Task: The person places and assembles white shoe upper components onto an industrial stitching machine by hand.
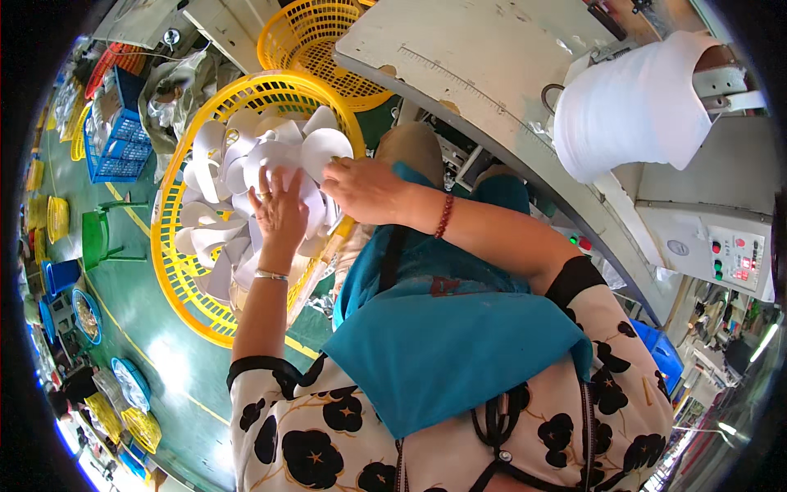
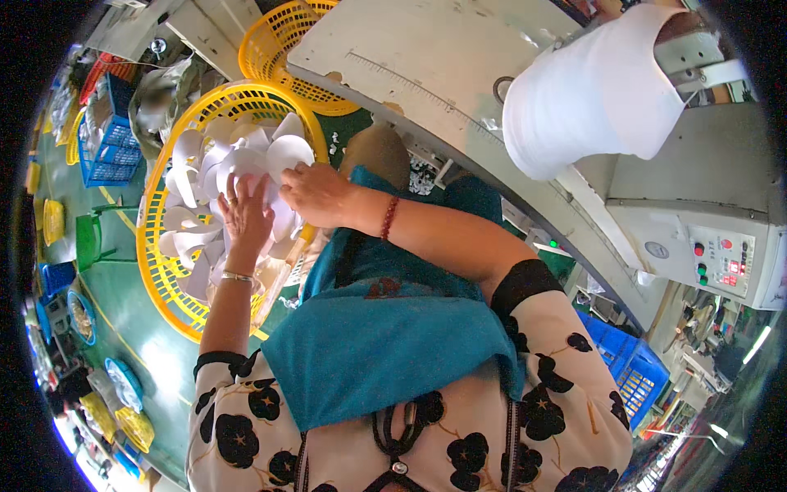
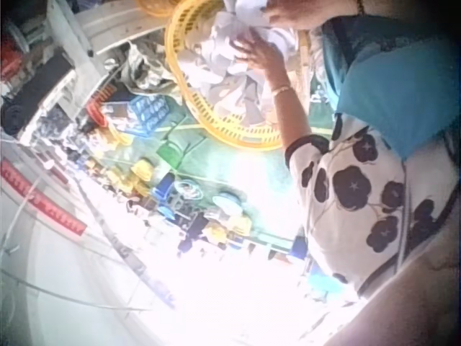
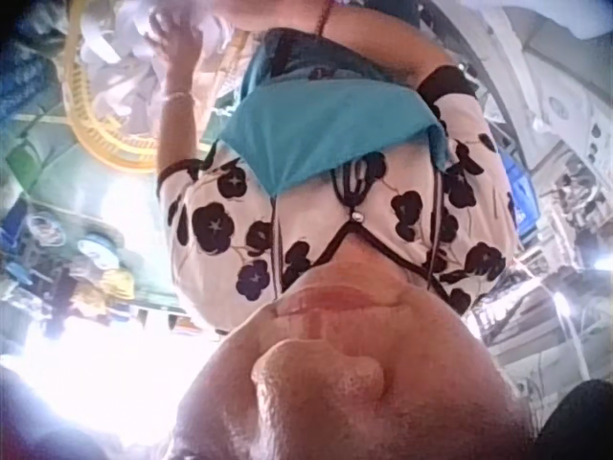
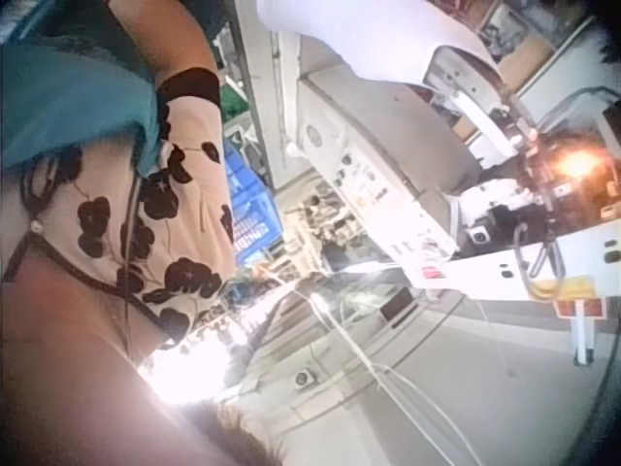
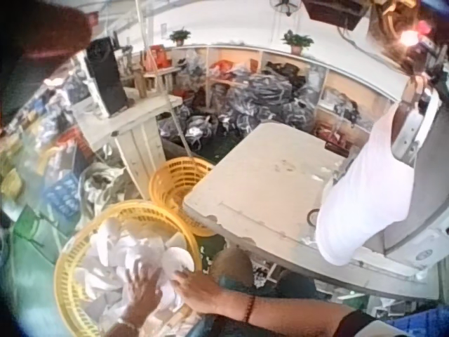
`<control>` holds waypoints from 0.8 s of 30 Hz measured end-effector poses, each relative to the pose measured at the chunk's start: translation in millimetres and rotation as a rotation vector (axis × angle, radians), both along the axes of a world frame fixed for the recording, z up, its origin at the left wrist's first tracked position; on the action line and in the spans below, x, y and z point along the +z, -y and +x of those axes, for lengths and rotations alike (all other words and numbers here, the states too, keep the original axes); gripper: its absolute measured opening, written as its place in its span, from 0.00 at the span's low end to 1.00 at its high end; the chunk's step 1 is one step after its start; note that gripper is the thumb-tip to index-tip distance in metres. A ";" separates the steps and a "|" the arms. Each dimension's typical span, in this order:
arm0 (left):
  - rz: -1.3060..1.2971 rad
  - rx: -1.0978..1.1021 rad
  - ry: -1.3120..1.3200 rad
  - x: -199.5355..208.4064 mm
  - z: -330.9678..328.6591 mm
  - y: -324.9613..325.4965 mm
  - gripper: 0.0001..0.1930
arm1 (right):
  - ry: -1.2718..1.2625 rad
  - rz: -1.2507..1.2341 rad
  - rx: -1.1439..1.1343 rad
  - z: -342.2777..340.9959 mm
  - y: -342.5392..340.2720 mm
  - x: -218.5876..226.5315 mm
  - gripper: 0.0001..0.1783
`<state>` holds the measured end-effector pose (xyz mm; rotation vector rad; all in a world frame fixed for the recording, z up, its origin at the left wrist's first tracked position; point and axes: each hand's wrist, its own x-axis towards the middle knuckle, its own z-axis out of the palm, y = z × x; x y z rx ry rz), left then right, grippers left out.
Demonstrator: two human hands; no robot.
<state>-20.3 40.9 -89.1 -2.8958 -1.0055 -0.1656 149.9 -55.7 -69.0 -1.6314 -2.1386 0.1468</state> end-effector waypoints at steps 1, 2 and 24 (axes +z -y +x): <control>-0.043 0.032 0.020 -2.4 -4.2 -7.1 0.27 | 0.068 0.032 0.030 -2.4 -5.9 -2.4 0.07; -0.086 0.063 0.040 -5.4 -7.5 -12.3 0.28 | 0.134 0.064 0.061 -4.8 -11.3 -4.9 0.06; -0.076 -0.150 -0.037 -30.3 -29.3 -26.3 0.23 | 0.327 0.077 0.225 -16.5 -20.7 -26.4 0.07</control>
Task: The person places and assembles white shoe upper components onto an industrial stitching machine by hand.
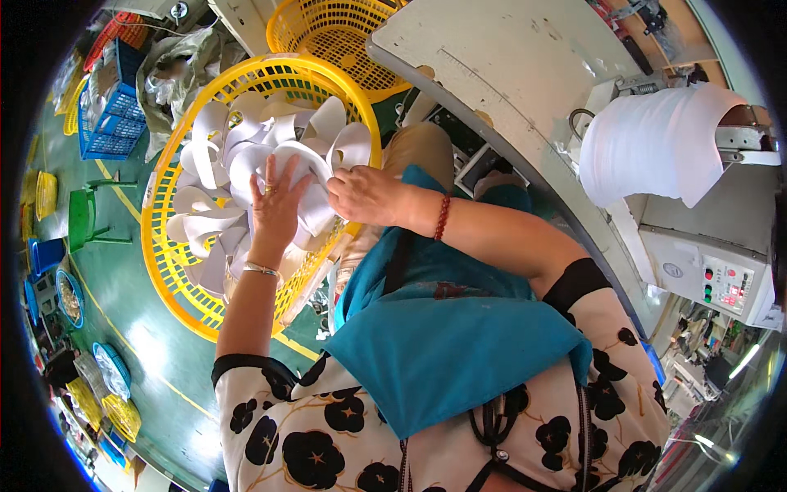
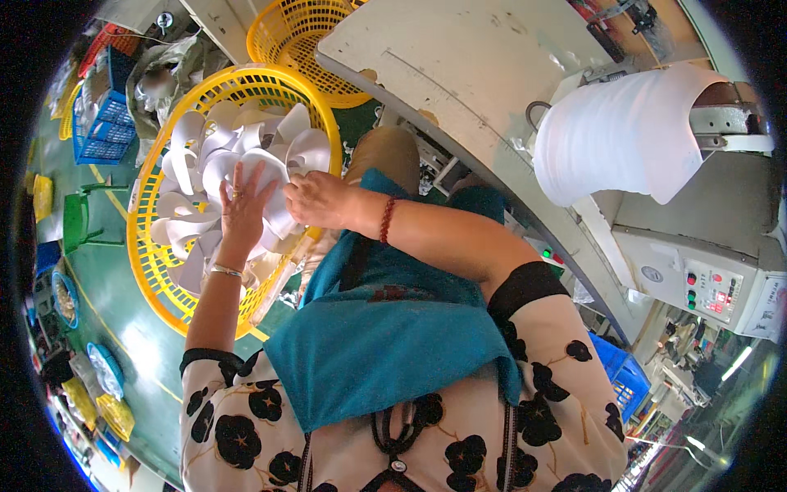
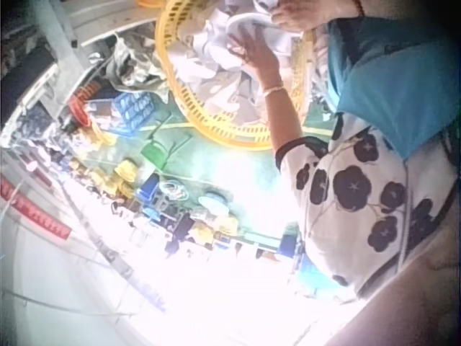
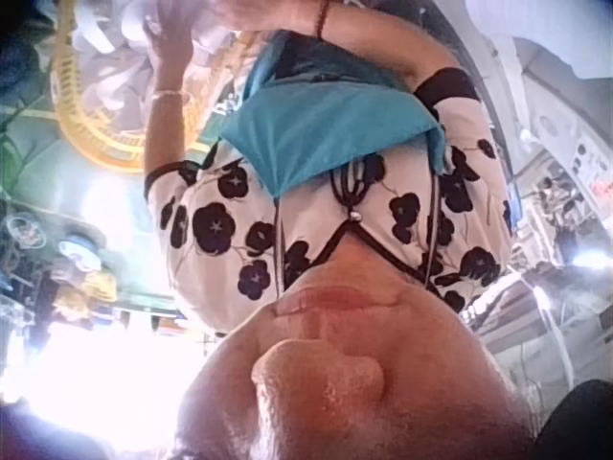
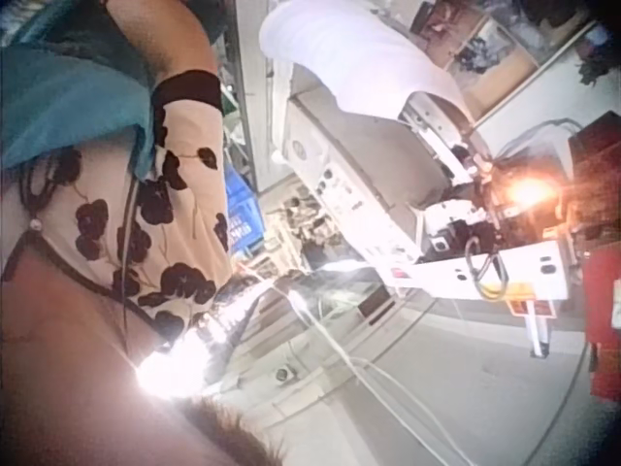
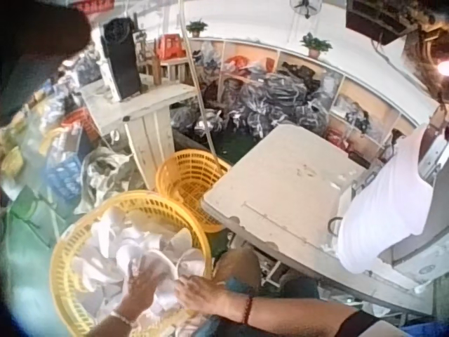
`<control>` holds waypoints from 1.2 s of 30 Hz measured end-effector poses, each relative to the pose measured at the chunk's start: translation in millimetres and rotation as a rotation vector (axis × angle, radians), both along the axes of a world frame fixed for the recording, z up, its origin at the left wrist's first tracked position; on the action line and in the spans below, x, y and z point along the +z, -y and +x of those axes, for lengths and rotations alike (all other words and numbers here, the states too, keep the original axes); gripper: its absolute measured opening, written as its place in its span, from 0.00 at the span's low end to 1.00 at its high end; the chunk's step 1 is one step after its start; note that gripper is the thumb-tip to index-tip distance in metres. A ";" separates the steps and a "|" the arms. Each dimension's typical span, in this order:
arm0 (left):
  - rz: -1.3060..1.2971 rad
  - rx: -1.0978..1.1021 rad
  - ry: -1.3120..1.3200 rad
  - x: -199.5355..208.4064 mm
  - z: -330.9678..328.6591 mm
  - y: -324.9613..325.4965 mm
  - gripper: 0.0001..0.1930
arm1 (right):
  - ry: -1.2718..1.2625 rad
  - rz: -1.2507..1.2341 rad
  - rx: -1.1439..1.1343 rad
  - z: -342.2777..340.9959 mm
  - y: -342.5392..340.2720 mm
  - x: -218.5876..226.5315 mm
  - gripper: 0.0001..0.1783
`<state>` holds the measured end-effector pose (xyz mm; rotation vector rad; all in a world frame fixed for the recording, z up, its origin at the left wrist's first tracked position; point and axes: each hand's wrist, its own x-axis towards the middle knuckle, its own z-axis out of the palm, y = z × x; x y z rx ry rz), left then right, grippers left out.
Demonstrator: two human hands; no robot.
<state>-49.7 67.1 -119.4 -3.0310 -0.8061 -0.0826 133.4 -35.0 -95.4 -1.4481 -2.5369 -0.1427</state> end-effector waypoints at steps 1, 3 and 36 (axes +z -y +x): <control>-0.009 0.012 0.000 -0.9 0.4 -1.3 0.22 | 0.050 0.047 -0.055 -0.1 -0.4 1.9 0.06; -0.049 0.044 -0.004 -0.9 0.9 -1.8 0.21 | 0.121 0.082 -0.122 5.0 -4.4 6.4 0.06; -0.038 -0.020 0.288 25.4 12.8 28.6 0.21 | -0.219 0.042 -0.201 -10.1 19.0 67.5 0.08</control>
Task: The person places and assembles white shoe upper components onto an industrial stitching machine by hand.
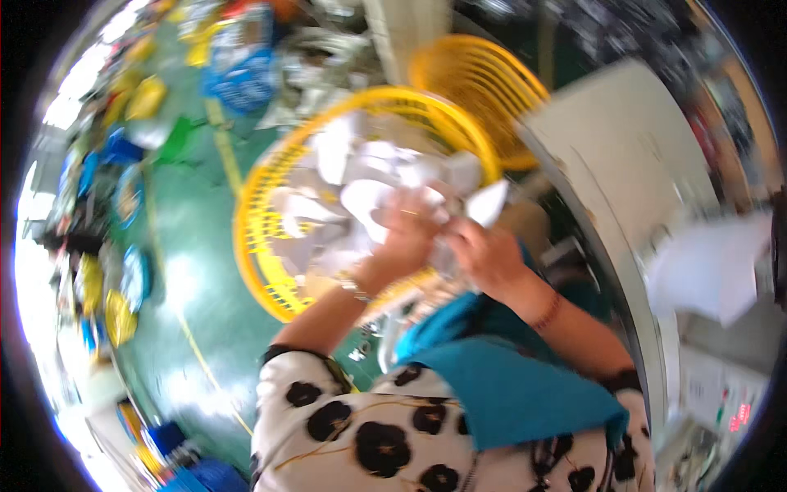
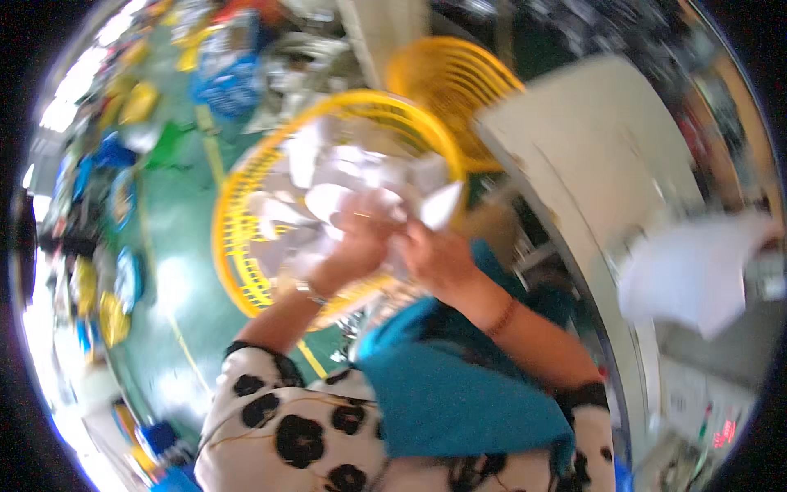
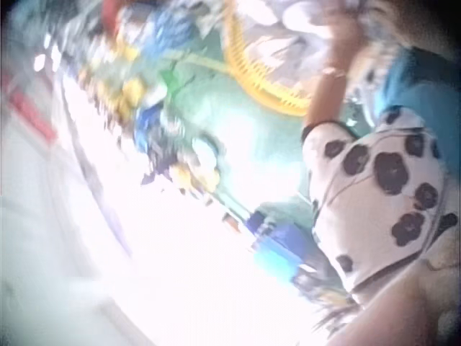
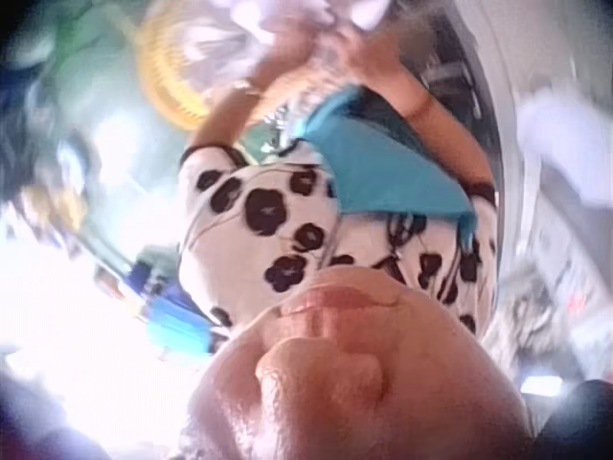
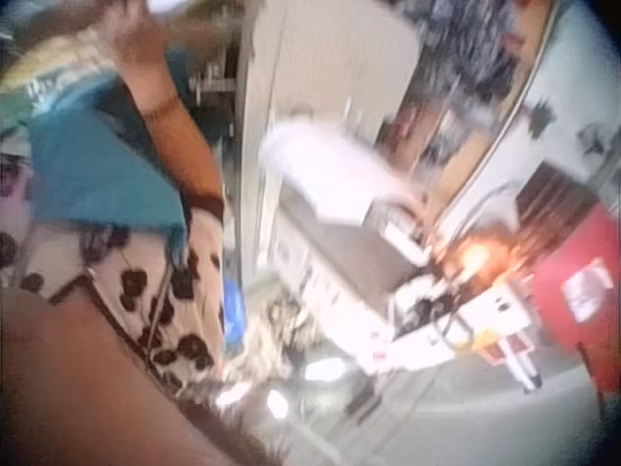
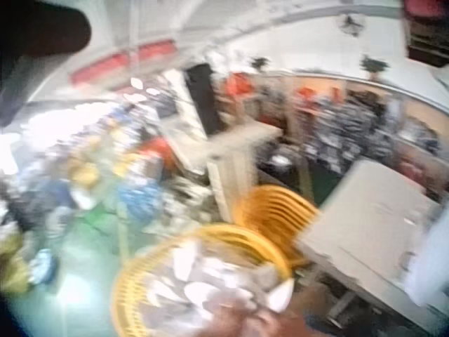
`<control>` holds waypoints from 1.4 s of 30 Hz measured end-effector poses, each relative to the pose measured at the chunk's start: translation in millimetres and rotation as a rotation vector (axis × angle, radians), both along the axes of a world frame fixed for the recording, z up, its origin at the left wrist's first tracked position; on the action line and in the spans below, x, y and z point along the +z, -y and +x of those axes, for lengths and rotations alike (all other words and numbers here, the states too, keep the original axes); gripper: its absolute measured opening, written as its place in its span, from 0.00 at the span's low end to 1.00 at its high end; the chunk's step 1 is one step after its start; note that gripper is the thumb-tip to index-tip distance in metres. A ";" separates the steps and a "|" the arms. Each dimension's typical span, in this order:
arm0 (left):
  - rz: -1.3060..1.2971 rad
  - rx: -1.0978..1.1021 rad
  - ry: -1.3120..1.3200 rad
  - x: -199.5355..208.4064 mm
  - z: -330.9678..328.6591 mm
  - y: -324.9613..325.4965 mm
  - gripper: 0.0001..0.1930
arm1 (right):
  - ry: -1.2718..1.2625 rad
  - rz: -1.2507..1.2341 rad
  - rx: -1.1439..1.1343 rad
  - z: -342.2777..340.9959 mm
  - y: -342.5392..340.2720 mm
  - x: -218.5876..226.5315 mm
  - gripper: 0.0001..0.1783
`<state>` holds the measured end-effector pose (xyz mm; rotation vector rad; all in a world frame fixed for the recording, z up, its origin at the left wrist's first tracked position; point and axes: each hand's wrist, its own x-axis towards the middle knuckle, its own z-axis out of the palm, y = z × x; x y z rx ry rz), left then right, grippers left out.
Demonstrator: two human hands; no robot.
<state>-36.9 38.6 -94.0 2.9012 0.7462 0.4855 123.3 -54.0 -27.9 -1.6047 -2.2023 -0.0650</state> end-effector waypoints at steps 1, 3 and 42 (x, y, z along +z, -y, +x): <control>-0.071 -0.067 -0.130 19.3 20.6 1.6 0.17 | 0.013 0.001 0.019 8.6 2.3 -3.0 0.08; -0.006 -0.087 -0.088 20.8 27.6 4.7 0.12 | 0.168 -0.056 -0.004 18.1 11.8 2.7 0.06; -0.901 -0.083 0.542 40.2 43.1 14.1 0.28 | -0.435 -0.169 -0.215 66.7 51.5 26.9 0.10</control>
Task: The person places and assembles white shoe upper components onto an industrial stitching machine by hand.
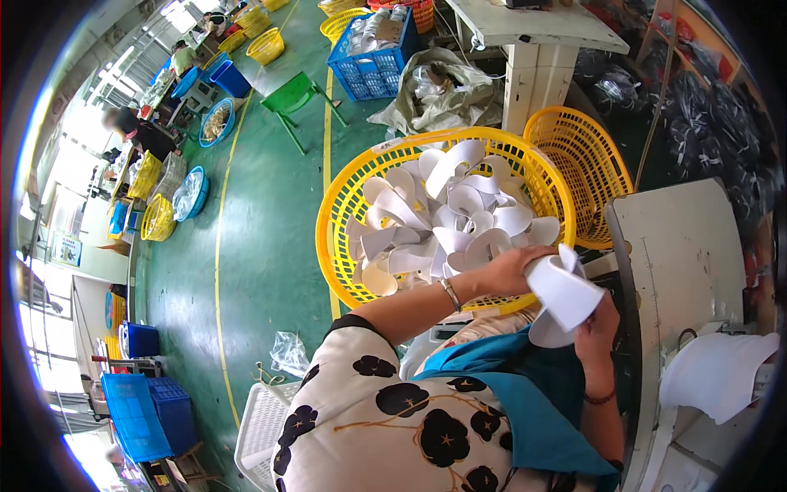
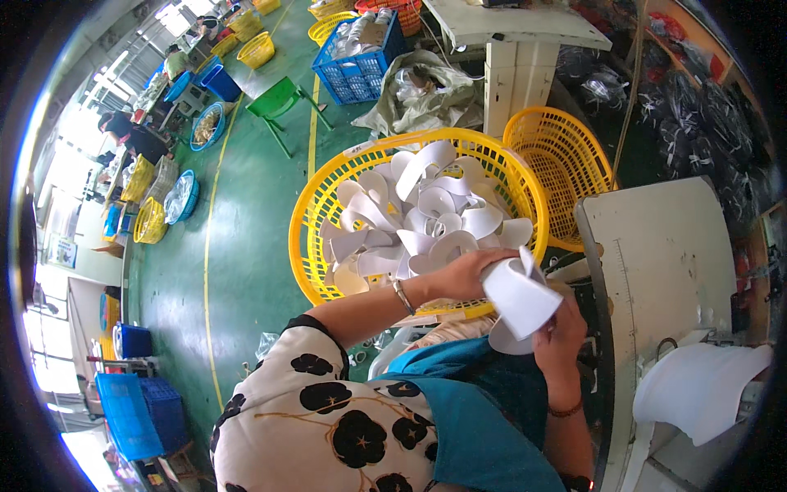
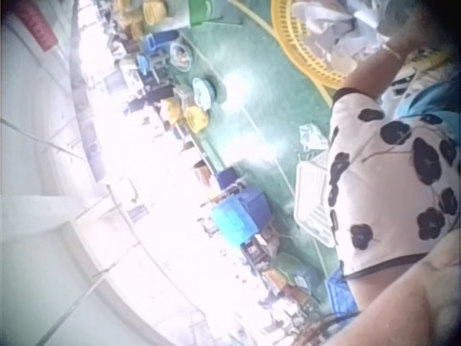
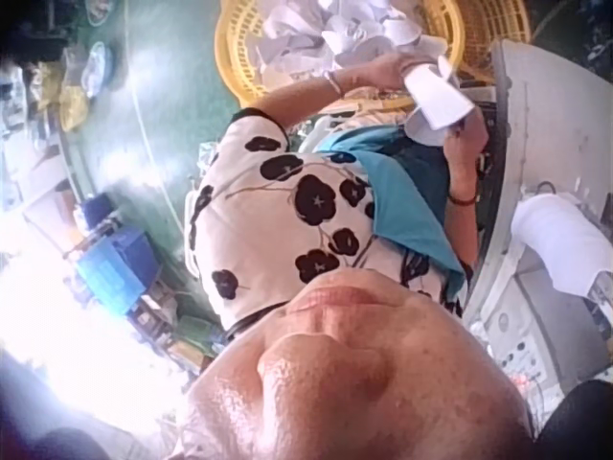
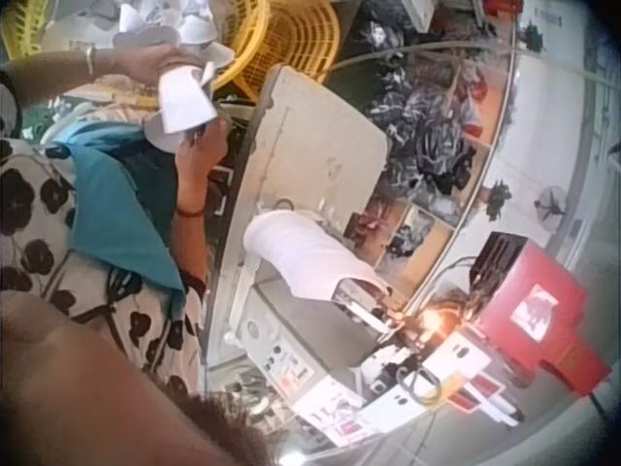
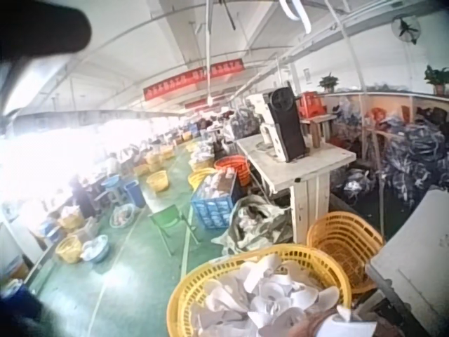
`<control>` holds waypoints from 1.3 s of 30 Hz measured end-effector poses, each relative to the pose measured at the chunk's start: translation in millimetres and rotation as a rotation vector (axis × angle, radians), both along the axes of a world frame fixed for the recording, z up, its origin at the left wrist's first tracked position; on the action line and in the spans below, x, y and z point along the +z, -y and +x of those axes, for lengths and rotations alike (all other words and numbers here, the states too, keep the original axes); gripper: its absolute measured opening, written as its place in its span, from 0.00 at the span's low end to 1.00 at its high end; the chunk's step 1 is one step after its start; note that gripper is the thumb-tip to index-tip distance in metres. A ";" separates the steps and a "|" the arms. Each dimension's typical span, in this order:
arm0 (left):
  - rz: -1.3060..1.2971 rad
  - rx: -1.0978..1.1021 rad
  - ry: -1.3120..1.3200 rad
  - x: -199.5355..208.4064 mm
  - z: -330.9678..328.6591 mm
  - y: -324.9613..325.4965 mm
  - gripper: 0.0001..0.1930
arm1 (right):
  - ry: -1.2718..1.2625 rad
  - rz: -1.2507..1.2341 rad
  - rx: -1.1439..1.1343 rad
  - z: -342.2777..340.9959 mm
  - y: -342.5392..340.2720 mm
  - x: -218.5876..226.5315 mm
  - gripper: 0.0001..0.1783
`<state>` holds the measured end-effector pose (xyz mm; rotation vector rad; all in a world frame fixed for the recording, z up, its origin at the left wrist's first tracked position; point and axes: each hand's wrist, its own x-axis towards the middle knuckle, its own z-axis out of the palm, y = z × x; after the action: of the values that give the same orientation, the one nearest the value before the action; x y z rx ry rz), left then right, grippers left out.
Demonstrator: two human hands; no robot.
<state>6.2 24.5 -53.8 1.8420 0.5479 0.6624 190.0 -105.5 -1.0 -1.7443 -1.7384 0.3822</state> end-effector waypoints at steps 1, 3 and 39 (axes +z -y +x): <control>0.003 -0.005 0.000 0.8 4.7 -0.8 0.28 | -0.081 0.109 0.012 -1.7 -3.4 -9.9 0.11; -0.050 -0.072 -0.023 2.3 7.6 -2.3 0.28 | -0.256 0.153 0.020 -6.8 -4.4 -13.2 0.13; 0.593 0.050 -1.165 -63.8 -50.5 -50.7 0.16 | -0.084 0.275 -0.152 21.6 69.2 36.7 0.12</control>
<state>-44.2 75.2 -117.6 2.7043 1.2264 -0.3663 211.7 -174.7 35.7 -1.6236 -1.5089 0.1405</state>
